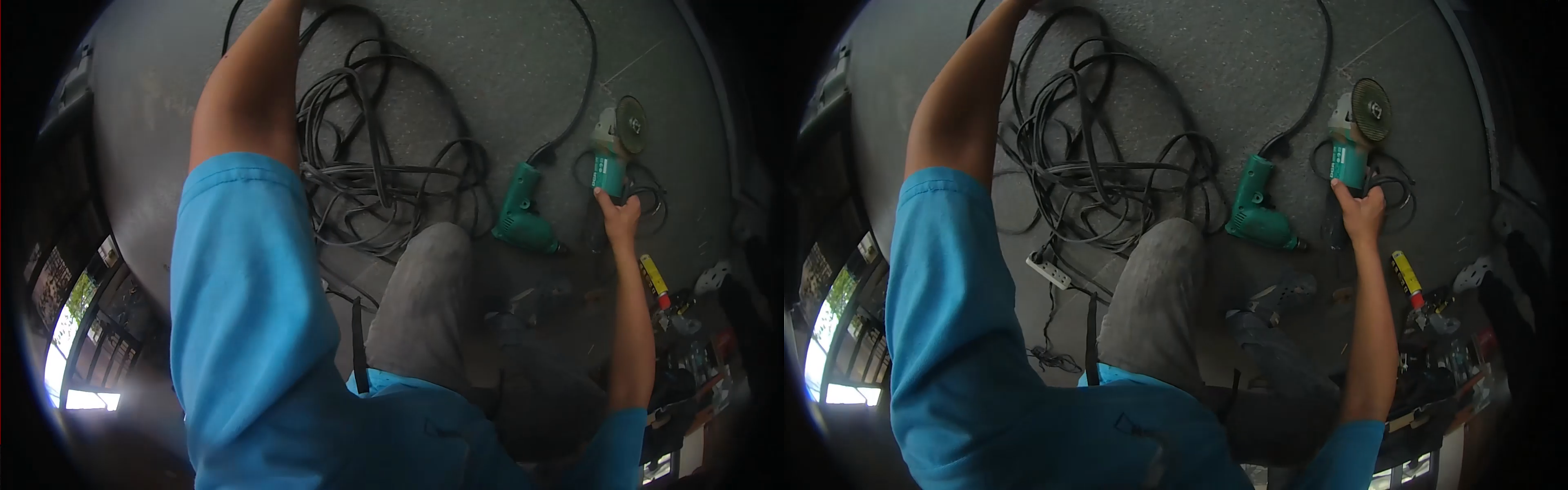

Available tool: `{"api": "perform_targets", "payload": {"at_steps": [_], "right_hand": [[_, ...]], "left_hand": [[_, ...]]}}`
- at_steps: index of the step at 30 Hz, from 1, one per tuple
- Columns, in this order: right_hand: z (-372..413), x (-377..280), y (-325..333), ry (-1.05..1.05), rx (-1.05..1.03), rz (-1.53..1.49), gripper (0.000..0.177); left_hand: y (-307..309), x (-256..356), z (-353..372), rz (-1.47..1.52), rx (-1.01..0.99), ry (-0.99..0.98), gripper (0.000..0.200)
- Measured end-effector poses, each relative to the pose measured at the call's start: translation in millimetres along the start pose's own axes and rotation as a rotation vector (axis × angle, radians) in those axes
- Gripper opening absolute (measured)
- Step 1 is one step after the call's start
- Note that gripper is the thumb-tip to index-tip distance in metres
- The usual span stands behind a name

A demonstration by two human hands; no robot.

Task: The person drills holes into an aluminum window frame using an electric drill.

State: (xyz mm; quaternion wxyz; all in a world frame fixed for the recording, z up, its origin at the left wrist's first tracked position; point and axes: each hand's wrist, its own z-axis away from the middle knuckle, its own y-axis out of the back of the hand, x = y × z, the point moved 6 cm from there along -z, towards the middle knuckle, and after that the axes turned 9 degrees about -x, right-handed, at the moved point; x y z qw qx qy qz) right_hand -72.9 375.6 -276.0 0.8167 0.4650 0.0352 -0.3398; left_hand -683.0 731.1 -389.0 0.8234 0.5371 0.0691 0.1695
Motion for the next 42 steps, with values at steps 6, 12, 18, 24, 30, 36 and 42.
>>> {"api": "perform_targets", "payload": {"at_steps": [6, 12, 18, 24, 30, 36, 42], "right_hand": [[2.8, 1.6, -36.7, 0.091, 0.069, -0.044, 0.089], [8.6, 2.8, -54.3, -0.084, -0.033, -0.197, 0.067], [12.3, 0.5, -43.6, -0.343, -0.154, -0.004, 0.062], [23.1, 4.5, -22.1, -0.082, -0.165, 0.042, 0.076], [78.6, 24.7, 20.0, -0.073, -0.377, -0.223, 0.089], [164.3, -46.1, 92.3, 0.178, -0.512, 0.446, 0.073], [290.4, -148.7, 98.4, 0.424, -0.578, -0.250, 0.026]], "left_hand": [[-13.2, -17.6, -5.4, -0.036, 0.194, -0.072, 0.076], [3.4, -10.4, 1.4, -0.196, 0.255, -0.118, 0.043], [-4.3, -19.6, 42.8, -0.225, 0.173, -0.162, 0.031], [33.7, 31.5, 245.5, 0.521, 0.164, -0.535, 0.013], [2.1, 66.4, 442.6, 1.485, -0.588, -0.334, 0.015], [-3.5, 97.3, 536.8, 1.873, -0.871, -0.311, 0.019], [40.9, 130.1, 615.9, 1.715, -0.916, -0.634, 0.017]]}}
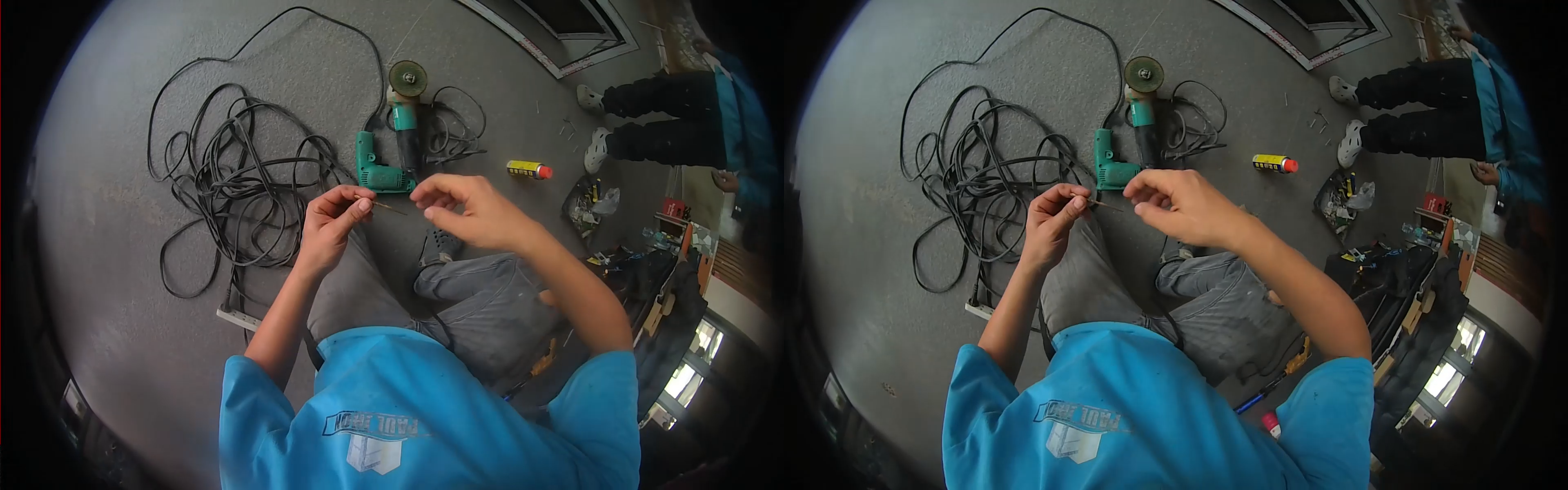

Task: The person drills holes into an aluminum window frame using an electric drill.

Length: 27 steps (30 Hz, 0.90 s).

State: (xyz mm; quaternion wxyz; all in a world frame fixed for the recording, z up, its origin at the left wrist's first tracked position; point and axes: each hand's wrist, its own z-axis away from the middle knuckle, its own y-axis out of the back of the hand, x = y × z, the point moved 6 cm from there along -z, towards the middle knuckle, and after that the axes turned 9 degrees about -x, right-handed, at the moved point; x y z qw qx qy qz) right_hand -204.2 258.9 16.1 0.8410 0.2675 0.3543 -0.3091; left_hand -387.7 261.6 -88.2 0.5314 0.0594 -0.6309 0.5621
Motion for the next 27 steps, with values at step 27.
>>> {"api": "perform_targets", "payload": {"at_steps": [27], "right_hand": [[158.2, 45.4, -51.3, 0.099, 0.122, -0.322, 0.013]], "left_hand": [[-119.3, -25.9, -4.2, -0.190, -0.236, -0.022, 0.023]]}}
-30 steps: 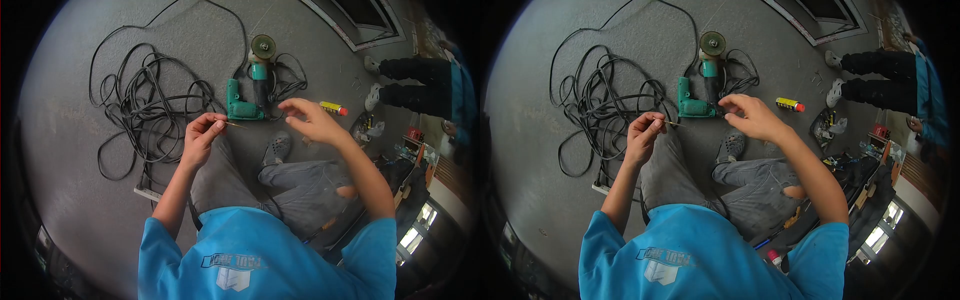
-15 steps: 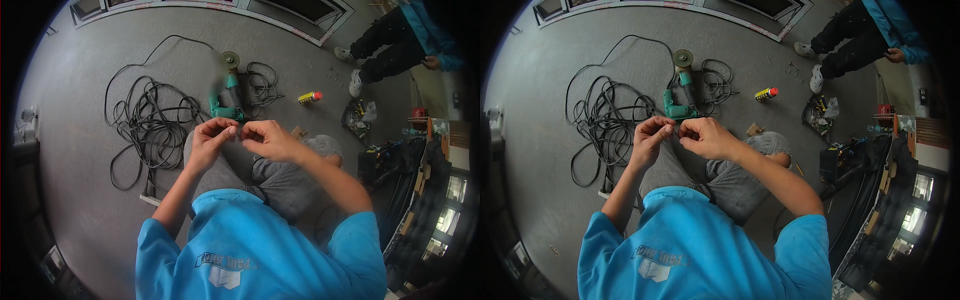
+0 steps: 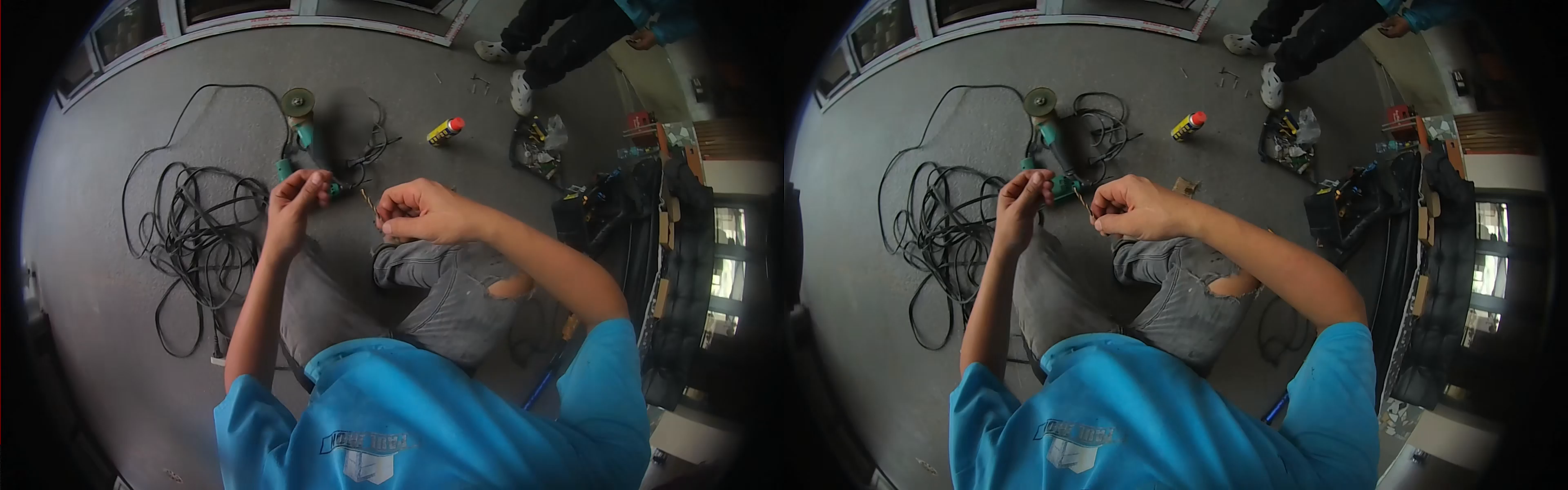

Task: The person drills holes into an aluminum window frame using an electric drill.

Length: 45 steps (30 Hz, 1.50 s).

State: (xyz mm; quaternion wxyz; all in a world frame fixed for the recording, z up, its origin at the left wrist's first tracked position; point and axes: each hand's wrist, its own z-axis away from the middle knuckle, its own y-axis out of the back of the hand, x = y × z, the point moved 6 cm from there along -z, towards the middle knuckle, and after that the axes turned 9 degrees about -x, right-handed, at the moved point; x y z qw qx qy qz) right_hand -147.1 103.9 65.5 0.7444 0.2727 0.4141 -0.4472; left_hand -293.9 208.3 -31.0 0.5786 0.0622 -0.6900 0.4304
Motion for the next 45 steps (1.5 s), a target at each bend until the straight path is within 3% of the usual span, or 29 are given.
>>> {"api": "perform_targets", "payload": {"at_steps": [3, 6, 9, 11, 13, 15, 19, 21, 23, 25, 27, 28, 30, 34, 36, 37, 40, 41, 42, 43, 45], "right_hand": [[12.9, 11.9, 20.4, -0.092, 0.023, -0.072, 0.013], [11.5, 40.5, 39.3, -0.072, 0.079, -0.062, 0.013], [14.2, 82.1, 68.1, -0.132, 0.165, 0.170, 0.013], [14.2, 132.6, 85.3, -0.185, 0.222, 0.078, 0.012], [18.2, 188.0, 82.9, -0.255, 0.291, -0.038, 0.011], [20.0, 238.7, 76.9, -0.317, 0.407, -0.325, 0.009], [15.7, 318.0, 50.1, -0.413, 0.480, -0.484, 0.011], [6.4, 348.6, 38.6, -0.422, 0.499, -0.489, 0.009], [-4.6, 387.9, 33.7, -0.383, 0.503, -0.381, 0.011], [-17.8, 445.3, 36.8, -0.457, 0.570, -0.079, 0.016], [-17.5, 447.7, 44.2, -0.501, 0.627, 0.097, 0.019], [-17.7, 450.7, 46.5, -0.518, 0.641, 0.099, 0.019], [-20.5, 455.5, 51.8, -0.521, 0.638, 0.131, 0.021], [-14.5, 457.3, 57.1, -0.435, 0.779, -0.054, 0.023], [-9.3, 440.5, 53.7, -0.339, 0.840, -0.063, 0.022], [-5.6, 430.1, 50.6, -0.239, 0.902, -0.061, 0.021], [-20.9, 371.7, 14.6, -0.003, 0.558, -0.204, 0.024], [-28.1, 343.9, 1.4, 0.078, 0.365, -0.256, 0.038], [-30.7, 311.6, -5.6, 0.157, 0.263, -0.308, 0.055], [-36.4, 295.5, -9.6, 0.189, 0.169, -0.480, 0.067], [-31.8, 262.6, -13.1, 0.261, 0.122, -0.930, 0.073]], "left_hand": [[65.4, -58.0, -42.4, -0.624, 0.128, 0.082, 0.029], [95.0, -129.4, -77.1, -1.256, -0.130, 0.262, 0.034], [108.5, -204.7, -94.0, -1.783, -0.372, 0.464, 0.045], [99.6, -215.7, -87.3, -1.820, -0.445, 0.539, 0.050], [103.7, -231.0, -82.3, -2.082, -0.130, 0.117, 0.053], [121.8, -246.2, -87.7, -2.022, -0.196, 0.196, 0.055], [124.3, -243.4, -66.7, -2.015, -0.399, 0.494, 0.063], [125.1, -245.1, -40.3, -2.037, -0.406, 0.459, 0.066], [127.9, -256.8, -17.0, -1.989, -0.565, 0.728, 0.069], [136.5, -259.5, -7.4, -1.911, -0.530, 0.982, 0.070], [122.1, -248.0, -1.2, -1.896, -0.512, 1.086, 0.064], [125.4, -258.1, 10.1, -1.889, -0.532, 1.069, 0.064], [125.4, -256.8, 10.6, -1.780, -0.224, 0.618, 0.057], [131.5, -261.6, 19.7, -1.657, -0.128, 0.651, 0.052], [120.2, -245.8, 13.2, -1.566, -0.192, 0.455, 0.048], [112.8, -234.0, 10.1, -1.572, -0.201, 0.465, 0.048], [62.9, -182.9, -7.4, -1.177, -0.054, 0.514, 0.039], [51.8, -179.1, -14.1, -1.187, -0.056, 0.519, 0.039], [45.7, -179.6, -22.4, -0.938, 0.023, 0.518, 0.034], [35.4, -181.3, -31.9, -0.689, 0.096, 0.511, 0.031], [-3.1, -180.8, -52.4, -0.372, 0.321, 0.444, 0.021]]}}
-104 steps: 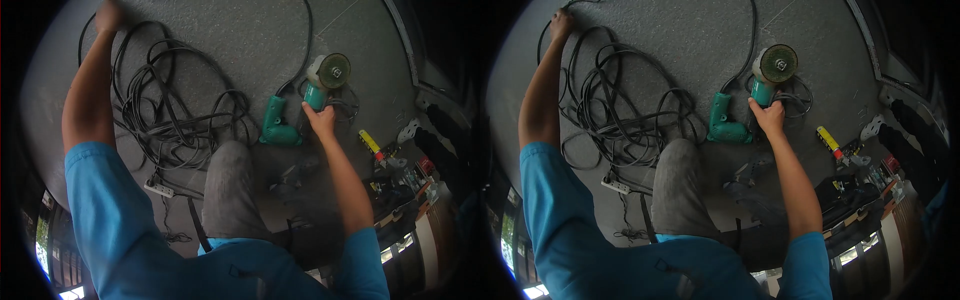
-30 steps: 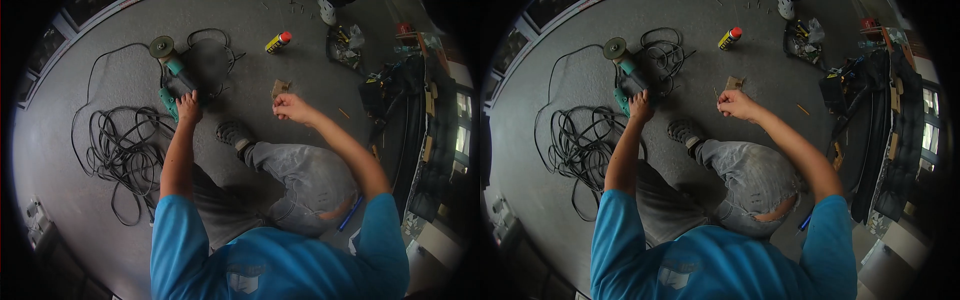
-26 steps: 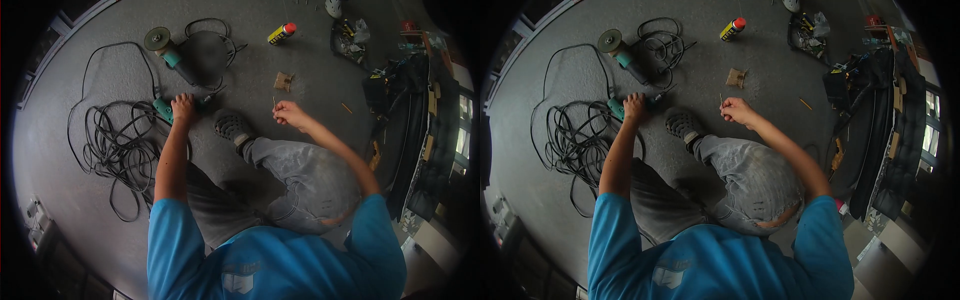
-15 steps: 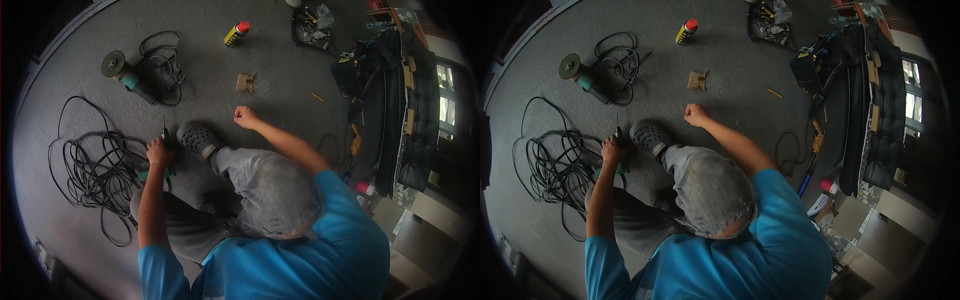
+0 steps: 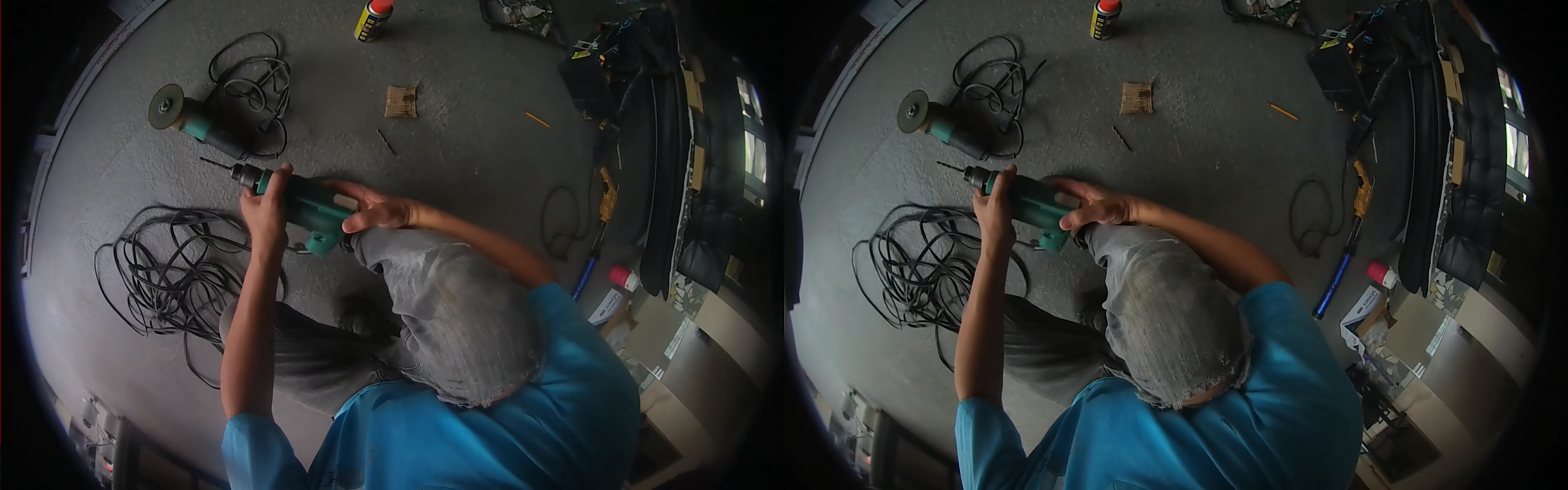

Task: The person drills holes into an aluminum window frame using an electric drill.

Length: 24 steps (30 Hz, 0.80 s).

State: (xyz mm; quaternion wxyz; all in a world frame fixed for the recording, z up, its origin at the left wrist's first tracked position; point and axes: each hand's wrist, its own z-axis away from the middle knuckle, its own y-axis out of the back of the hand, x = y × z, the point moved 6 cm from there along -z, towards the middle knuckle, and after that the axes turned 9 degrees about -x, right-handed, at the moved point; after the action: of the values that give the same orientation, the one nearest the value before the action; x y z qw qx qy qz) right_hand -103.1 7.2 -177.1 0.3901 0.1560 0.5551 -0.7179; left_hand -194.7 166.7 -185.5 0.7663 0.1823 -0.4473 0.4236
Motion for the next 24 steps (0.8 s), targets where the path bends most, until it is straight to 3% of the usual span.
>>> {"api": "perform_targets", "payload": {"at_steps": [3, 6, 8, 10, 12, 15, 17, 20, 22, 24], "right_hand": [[14.0, -26.4, 21.2, 0.170, 0.079, -0.071, 0.079], [45.6, -11.1, 49.0, 0.250, 0.001, -0.295, 0.087], [65.5, -23.4, 54.7, 0.322, -0.043, -0.337, 0.090], [85.5, -34.5, 51.8, 0.502, -0.064, -0.391, 0.093], [93.8, -27.9, 56.1, 0.532, -0.043, -0.388, 0.097], [101.4, -17.4, 65.3, 0.567, 0.142, -0.248, 0.093], [114.0, -14.7, 78.7, 0.655, 0.411, -0.181, 0.087], [137.1, -17.1, 84.9, 0.751, 0.529, -0.313, 0.084], [148.6, -25.3, 91.4, 0.801, 0.476, -0.370, 0.083], [155.2, -45.6, 87.3, 0.887, 0.318, -0.243, 0.084]], "left_hand": [[-56.6, 24.9, -8.9, 0.095, -0.021, 0.008, 0.025], [-115.5, 44.7, -6.2, 0.062, -0.137, 0.045, 0.030], [-146.9, 30.1, -16.7, 0.078, -0.207, 0.092, 0.030], [-177.8, 29.2, -9.8, 0.135, -0.396, 0.288, 0.031], [-201.3, 18.2, -16.4, 0.124, -0.403, 0.287, 0.032], [-232.1, 7.9, -26.6, -0.017, -0.443, 0.278, 0.033], [-253.4, 4.7, -29.6, -0.080, -0.490, 0.284, 0.034], [-290.3, 3.8, -30.1, -0.139, -0.656, 0.263, 0.037], [-315.5, 1.7, -28.6, -0.089, -0.812, 0.290, 0.040], [-333.3, -0.3, -26.4, -0.134, -0.888, 0.350, 0.042]]}}
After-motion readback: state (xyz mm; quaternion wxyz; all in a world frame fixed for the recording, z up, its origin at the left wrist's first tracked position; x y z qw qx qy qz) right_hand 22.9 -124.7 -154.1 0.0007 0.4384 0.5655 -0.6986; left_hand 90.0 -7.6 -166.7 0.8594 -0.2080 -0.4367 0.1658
